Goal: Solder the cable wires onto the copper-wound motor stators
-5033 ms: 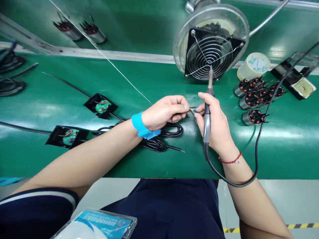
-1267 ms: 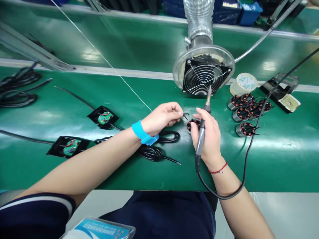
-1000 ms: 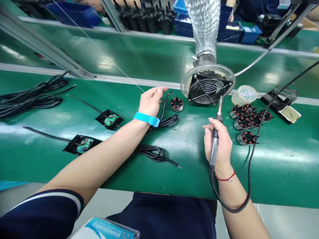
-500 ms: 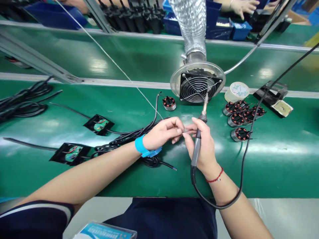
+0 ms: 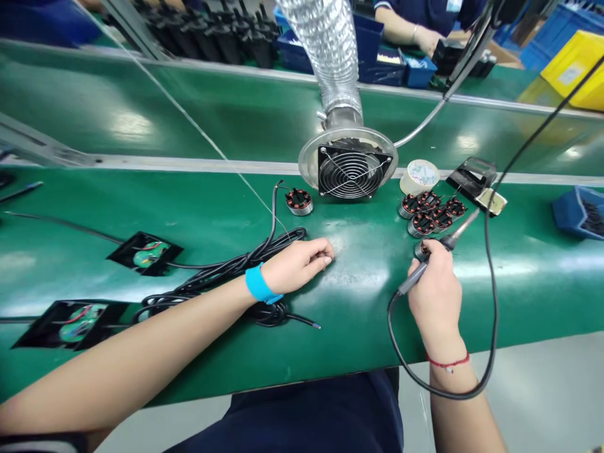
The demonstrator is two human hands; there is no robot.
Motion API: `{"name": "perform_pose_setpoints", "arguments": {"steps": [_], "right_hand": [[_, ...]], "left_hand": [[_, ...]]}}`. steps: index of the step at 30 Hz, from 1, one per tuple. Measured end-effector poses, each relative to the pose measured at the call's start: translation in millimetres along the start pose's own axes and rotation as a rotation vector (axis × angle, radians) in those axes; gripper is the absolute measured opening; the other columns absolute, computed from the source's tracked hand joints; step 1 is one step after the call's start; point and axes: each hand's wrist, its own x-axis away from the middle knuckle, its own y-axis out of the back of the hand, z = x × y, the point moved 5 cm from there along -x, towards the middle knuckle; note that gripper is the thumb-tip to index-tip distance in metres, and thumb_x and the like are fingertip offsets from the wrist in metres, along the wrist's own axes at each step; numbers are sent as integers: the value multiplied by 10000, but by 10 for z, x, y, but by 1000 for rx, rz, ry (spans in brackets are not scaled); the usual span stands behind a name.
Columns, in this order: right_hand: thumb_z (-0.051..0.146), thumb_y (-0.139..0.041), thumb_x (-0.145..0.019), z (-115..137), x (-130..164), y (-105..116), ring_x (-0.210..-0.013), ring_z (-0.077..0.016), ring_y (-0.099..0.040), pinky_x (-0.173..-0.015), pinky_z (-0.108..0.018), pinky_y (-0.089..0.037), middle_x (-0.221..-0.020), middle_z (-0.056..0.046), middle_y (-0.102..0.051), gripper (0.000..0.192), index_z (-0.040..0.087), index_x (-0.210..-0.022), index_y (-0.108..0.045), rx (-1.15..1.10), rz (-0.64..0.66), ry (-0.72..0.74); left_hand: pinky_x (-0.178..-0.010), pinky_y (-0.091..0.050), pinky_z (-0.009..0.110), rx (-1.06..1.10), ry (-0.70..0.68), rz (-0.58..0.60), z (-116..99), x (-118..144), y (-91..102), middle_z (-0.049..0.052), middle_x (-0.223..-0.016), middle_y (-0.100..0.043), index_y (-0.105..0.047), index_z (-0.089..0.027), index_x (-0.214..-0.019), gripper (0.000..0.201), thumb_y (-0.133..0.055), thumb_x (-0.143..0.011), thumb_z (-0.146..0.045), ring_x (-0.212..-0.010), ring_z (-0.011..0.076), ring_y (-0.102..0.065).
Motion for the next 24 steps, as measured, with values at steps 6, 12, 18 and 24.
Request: {"name": "perform_pose_setpoints", "arguments": {"steps": [6, 12, 18, 24], "right_hand": [[339, -544, -914, -94, -87, -157, -848, -292, -689, -681, -380, -492, -1096, -127, -715, 377, 205, -1265, -525, 45, 27, 74], [257, -544, -936, 410, 138, -185, -832, -244, -638, -724, -382, -520, -1018, -67, -735, 250, 229, -1181, -582, -216, 107, 710], [362, -582, -921, 559, 191, -157, -909, -270, -657, -793, -443, -568, -1060, -104, -695, 319, 212, -1199, -533, -316, 73, 509], [468, -663, -858, 720, 217, -360, -1052, -343, -647, -874, -539, -570, -1178, -164, -634, 565, 191, -1303, -455, -352, 154, 362]], "left_hand": [[-614, -400, 234, 208, 103, 18, 42, -8, -47, -25, -728, -590, -509, -174, -843, 73, -459, -893, -157, -587, 92, -525], [-647, -393, 243, 405, 186, -6, 138, -59, -55, -42, -703, -499, -556, -148, -897, 77, -562, -821, -146, -647, 99, -458], [-654, -384, 236, 661, 108, 57, -28, -58, -46, -56, -678, -491, -553, -132, -911, 177, -640, -786, -220, -643, 86, -447], [-643, -368, 237, 571, 5, -47, -140, -107, -51, -39, -686, -505, -534, -145, -762, 149, -581, -828, -270, -647, 88, -444]]}}
